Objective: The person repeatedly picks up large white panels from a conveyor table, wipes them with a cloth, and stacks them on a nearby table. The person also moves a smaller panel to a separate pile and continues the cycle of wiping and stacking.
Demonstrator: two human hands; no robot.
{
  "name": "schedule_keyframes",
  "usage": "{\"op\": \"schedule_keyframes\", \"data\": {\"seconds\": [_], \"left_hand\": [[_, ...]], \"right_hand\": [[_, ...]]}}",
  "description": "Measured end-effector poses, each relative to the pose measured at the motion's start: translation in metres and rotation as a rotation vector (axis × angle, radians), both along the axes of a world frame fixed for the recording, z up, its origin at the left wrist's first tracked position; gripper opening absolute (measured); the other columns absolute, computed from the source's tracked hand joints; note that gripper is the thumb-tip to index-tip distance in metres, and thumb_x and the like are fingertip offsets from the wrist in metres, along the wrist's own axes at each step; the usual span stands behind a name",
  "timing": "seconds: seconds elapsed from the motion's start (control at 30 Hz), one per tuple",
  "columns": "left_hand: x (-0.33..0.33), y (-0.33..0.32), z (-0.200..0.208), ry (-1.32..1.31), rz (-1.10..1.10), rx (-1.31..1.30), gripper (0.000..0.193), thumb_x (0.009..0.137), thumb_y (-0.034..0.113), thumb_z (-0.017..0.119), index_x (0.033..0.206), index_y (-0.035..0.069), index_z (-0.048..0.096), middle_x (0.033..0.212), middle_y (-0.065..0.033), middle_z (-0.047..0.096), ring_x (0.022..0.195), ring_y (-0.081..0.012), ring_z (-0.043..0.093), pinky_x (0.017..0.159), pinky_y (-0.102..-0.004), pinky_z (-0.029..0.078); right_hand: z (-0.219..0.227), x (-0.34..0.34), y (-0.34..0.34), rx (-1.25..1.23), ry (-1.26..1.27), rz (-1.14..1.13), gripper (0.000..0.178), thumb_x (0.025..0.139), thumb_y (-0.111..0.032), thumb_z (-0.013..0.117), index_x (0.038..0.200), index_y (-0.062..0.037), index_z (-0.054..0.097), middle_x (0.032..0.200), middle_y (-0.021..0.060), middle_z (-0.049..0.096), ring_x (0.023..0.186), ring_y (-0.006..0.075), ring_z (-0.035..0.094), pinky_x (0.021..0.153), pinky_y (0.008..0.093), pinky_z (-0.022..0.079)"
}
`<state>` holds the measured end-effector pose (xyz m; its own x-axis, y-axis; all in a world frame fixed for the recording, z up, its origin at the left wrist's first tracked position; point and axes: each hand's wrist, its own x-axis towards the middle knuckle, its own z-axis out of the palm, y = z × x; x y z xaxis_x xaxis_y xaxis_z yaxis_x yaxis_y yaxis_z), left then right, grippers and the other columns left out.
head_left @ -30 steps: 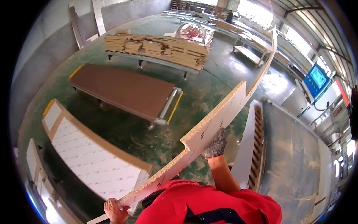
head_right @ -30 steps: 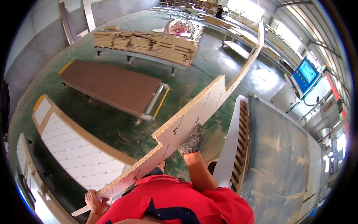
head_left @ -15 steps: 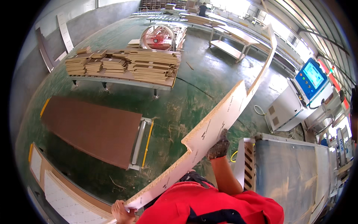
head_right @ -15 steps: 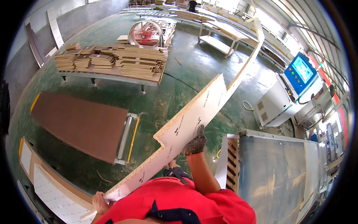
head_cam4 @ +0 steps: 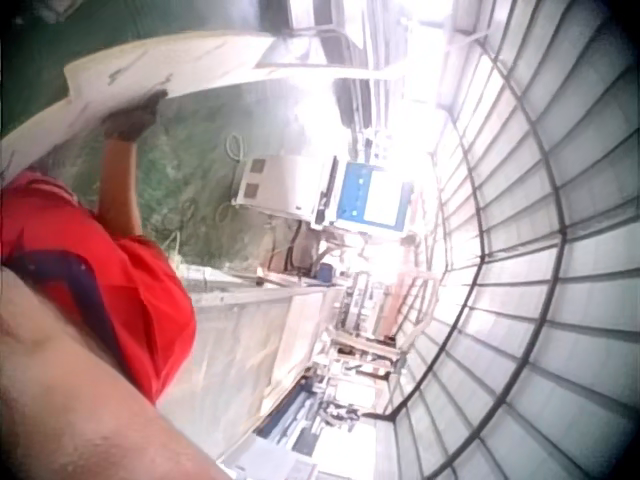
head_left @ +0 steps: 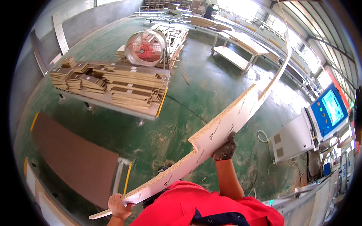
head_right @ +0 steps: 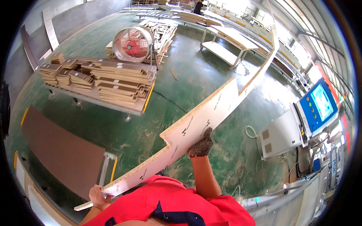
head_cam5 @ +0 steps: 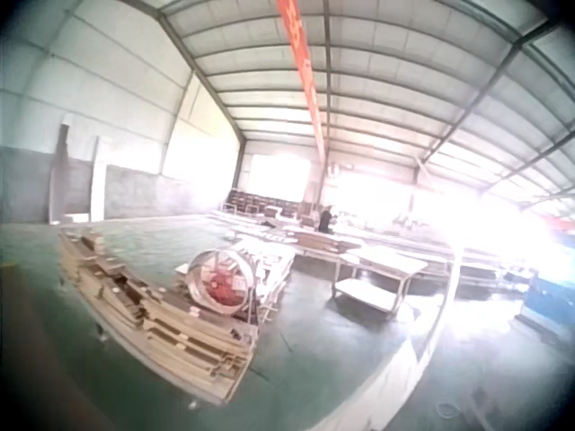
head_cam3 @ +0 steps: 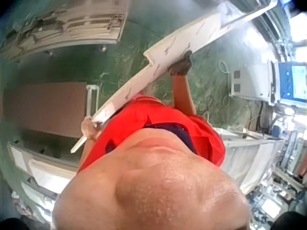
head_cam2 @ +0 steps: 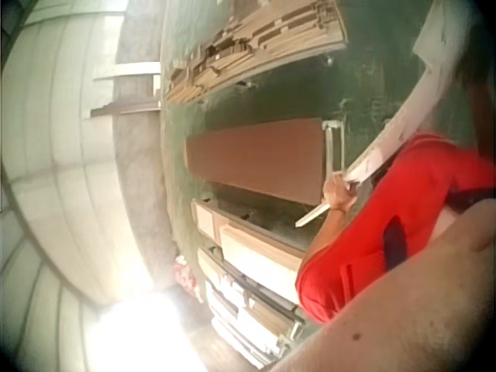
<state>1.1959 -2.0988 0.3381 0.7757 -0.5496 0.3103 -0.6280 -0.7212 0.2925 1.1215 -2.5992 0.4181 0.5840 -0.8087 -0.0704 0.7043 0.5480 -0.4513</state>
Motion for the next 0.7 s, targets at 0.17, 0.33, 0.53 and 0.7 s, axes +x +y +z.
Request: {"op": "schedule_keyframes", "data": {"seconds": [0.17,0.33,0.53,0.7], "left_hand": [[0.122,-0.182,-0.017,0.086,0.012,0.013,0.060,0.051,0.028,0.087,0.091,0.007,0.047,0.085,-0.0118,0.051,0.081,-0.0363,0.053,0.070,-0.0471,0.040],[0.223,-0.353,0.004,0.105,-0.101,-0.052,0.060,0.053,0.026,0.087,0.093,0.006,0.048,0.081,-0.0123,0.051,0.075,-0.0370,0.053,0.066,-0.0457,0.039],[0.329,-0.539,0.016,0.045,-0.062,-0.047,0.058,0.054,0.027,0.087,0.092,0.006,0.048,0.081,-0.0120,0.050,0.074,-0.0353,0.052,0.066,-0.0444,0.039],[0.403,-0.701,0.004,0.009,0.017,0.001,0.056,0.055,0.028,0.085,0.090,0.007,0.047,0.082,-0.0112,0.049,0.074,-0.0347,0.052,0.065,-0.0441,0.039]], "right_hand": [[0.001,0.101,-0.180,-0.019,-0.072,0.103,0.053,0.098,-0.045,0.052,0.142,-0.0150,0.048,0.141,0.0076,0.054,0.127,0.0357,0.050,0.106,0.0583,0.038],[0.026,0.190,-0.342,-0.072,-0.055,0.062,0.052,0.099,-0.042,0.053,0.139,-0.0099,0.049,0.139,0.0103,0.056,0.124,0.0353,0.052,0.104,0.0558,0.040],[0.018,0.316,-0.531,-0.074,-0.024,-0.004,0.052,0.099,-0.043,0.053,0.138,-0.0105,0.050,0.135,0.0096,0.058,0.120,0.0355,0.054,0.101,0.0556,0.043],[0.004,0.411,-0.702,-0.030,-0.059,0.077,0.054,0.098,-0.045,0.053,0.139,-0.0109,0.049,0.135,0.0091,0.057,0.121,0.0352,0.054,0.102,0.0552,0.043]]}}
